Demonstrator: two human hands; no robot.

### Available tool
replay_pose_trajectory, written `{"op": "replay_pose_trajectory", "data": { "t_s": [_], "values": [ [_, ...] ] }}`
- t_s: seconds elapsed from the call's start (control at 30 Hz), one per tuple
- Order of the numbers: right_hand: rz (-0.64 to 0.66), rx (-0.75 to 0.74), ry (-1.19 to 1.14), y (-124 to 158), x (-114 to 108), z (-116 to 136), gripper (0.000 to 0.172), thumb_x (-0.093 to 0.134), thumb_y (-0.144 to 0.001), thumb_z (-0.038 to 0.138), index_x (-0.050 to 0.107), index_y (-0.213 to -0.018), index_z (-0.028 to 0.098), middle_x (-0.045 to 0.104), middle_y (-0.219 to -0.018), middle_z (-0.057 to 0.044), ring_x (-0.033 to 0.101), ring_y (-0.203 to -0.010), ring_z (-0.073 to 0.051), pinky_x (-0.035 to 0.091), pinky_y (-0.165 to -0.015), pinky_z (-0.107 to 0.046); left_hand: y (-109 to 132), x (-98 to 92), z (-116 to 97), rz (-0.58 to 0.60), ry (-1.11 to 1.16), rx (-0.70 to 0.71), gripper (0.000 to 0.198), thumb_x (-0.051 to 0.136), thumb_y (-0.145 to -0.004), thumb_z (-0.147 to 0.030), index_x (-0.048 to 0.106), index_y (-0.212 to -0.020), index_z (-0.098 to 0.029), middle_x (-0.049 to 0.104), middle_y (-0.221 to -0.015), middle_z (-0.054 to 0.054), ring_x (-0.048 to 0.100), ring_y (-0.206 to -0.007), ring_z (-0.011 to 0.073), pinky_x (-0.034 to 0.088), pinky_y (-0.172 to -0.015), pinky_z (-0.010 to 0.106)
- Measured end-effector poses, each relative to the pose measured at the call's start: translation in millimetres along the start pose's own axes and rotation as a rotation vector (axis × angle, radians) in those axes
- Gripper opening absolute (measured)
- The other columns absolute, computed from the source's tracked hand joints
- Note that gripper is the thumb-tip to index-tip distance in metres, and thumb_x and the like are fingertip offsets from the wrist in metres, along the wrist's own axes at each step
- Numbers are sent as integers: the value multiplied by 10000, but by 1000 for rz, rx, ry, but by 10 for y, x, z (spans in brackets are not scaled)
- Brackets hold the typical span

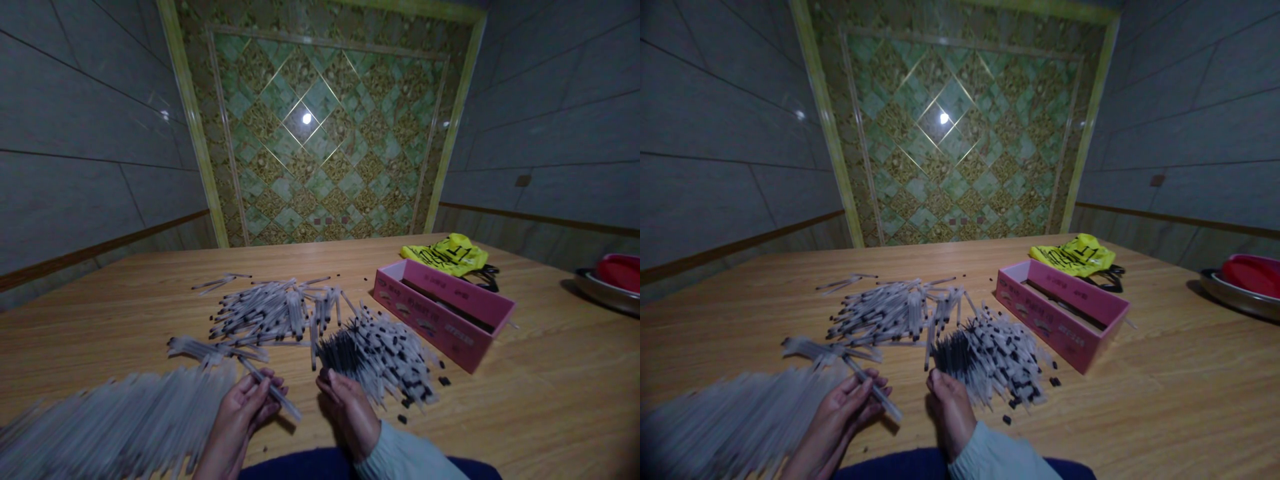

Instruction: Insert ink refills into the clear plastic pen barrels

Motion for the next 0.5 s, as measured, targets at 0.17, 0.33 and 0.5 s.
{"op": "replay_pose_trajectory", "data": {
  "t_s": [0.17, 0.33, 0.5],
  "values": [
    [-7, -108, -12, -77, -25, 45, 444, 730, -597, 511, 624, -791, 126, 613, -716, -49, 570, -767, -156, 411, -643, -227, 30, 31, -15, -18, 16, 4, 374, 762, -605, -269, 585, -910, -143, 698, -818, 67, 668, -790, 200, 536, -657, 267],
    [105, 29, 36, 2, 136, -68, 510, 734, -563, 535, 581, -804, 113, 635, -711, -59, 604, -587, -128, 418, -491, -197, 50, 101, -5, 10, -9, 15, 330, 740, -637, -279, 573, -886, -140, 698, -803, 71, 665, -765, 183, 529, -660, 259],
    [412, 224, 250, 158, 379, -328, 635, 522, -668, 693, 598, -717, 65, 599, -501, -56, 494, -303, -90, 337, -300, -168, 110, 210, -30, 29, -35, 28, 316, 757, -608, -295, 572, -806, -133, 699, -758, 75, 667, -738, 194, 526, -663, 274]
  ]
}}
Point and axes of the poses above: each hand's wrist, its own y-axis away from the middle knuckle, its own x-axis out of the palm, z = x × y, the point moved 8 cm from there along -y, towards the middle knuckle
